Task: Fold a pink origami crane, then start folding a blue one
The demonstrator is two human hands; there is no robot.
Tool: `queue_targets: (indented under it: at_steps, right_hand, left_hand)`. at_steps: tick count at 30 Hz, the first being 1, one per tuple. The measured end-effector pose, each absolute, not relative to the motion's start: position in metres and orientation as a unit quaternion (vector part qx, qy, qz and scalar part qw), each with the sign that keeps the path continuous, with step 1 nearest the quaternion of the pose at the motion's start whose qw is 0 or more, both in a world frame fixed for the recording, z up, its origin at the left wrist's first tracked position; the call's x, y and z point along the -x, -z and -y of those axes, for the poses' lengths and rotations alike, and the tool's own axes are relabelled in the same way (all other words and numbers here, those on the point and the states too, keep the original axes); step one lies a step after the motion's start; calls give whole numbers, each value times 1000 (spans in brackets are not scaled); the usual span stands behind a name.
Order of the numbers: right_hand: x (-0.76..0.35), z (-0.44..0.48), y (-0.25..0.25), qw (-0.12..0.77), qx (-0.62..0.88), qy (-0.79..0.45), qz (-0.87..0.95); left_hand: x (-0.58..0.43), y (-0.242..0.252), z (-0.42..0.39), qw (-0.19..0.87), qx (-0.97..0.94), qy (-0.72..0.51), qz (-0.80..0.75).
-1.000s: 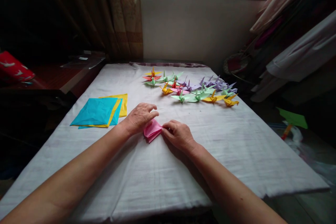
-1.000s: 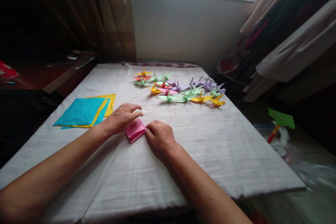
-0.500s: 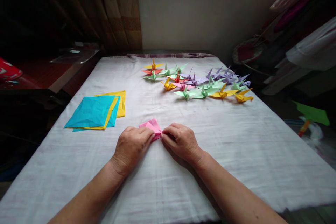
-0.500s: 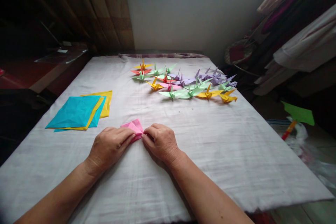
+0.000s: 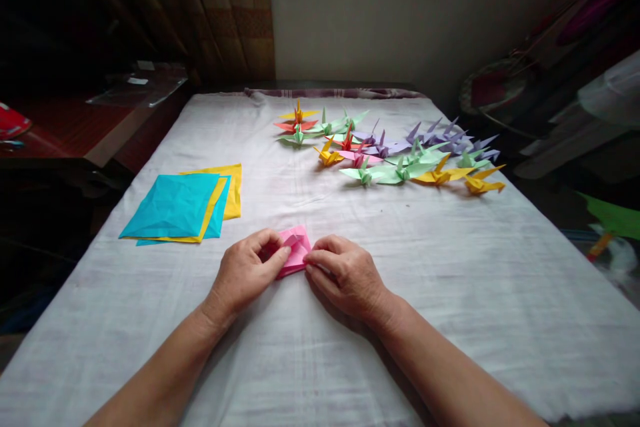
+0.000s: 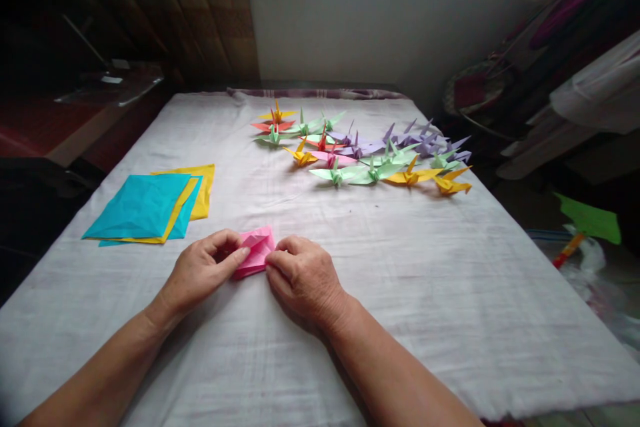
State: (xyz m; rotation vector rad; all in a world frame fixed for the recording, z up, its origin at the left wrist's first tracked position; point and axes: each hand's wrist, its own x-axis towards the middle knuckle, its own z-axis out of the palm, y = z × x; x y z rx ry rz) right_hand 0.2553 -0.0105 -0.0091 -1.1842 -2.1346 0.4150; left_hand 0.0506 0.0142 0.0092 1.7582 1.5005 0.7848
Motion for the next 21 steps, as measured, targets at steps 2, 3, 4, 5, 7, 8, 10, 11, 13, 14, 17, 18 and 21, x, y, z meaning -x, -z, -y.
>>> queue_targets:
  at_steps: [2,3,4,5,7,8,10,11,13,14,17,18,21]
  right_hand:
    - [-255,10,9,318,449,-150,821]
    - [-254,10,9,317,450,-147,822]
    - [-254,11,9,318,450,-144,822]
    - [-254,11,10,320,449,-140,822]
    - [-254,11,10,323,447,-139,822]
    - [-254,11,9,325,446,-146,821]
    - [-255,10,7,328,451,-181,810]
    - [-256,7,5,332,460,-205,798]
    - [-256,0,1,344,489,-243,764]
    - [-255,-6,-1,351,508,-251,746]
    - [-249,-27,-7,350,549,-276,707]
    - [-245,-34,-8,346,555,-292,698]
    - [-235,-50,-10,302,546,-315,715]
  left_hand:
    - [-48,-9,-17,354,-662,-306,-585]
    - [-46,-9,-18,348,-658,-307,-592]
    - [-45,-9,-19,335,-657,-307,-602]
    - [-44,-9,-20,318,-655,-305,-614]
    - [-42,-8,-22,291,-653,-304,-629]
    - [-42,-7,-23,287,-650,-308,-632]
    - [-40,-5,-25,296,-642,-319,-631]
    - [-39,-4,-26,304,-637,-323,-631]
    - [-38,-1,-27,316,-626,-330,-632]
    - [-38,-1,-28,320,-622,-332,-633]
    - [-37,0,-28,328,-615,-332,-635]
    - [-37,0,-28,330,-616,-330,-635]
    - [-37,1,-29,336,-618,-326,-631]
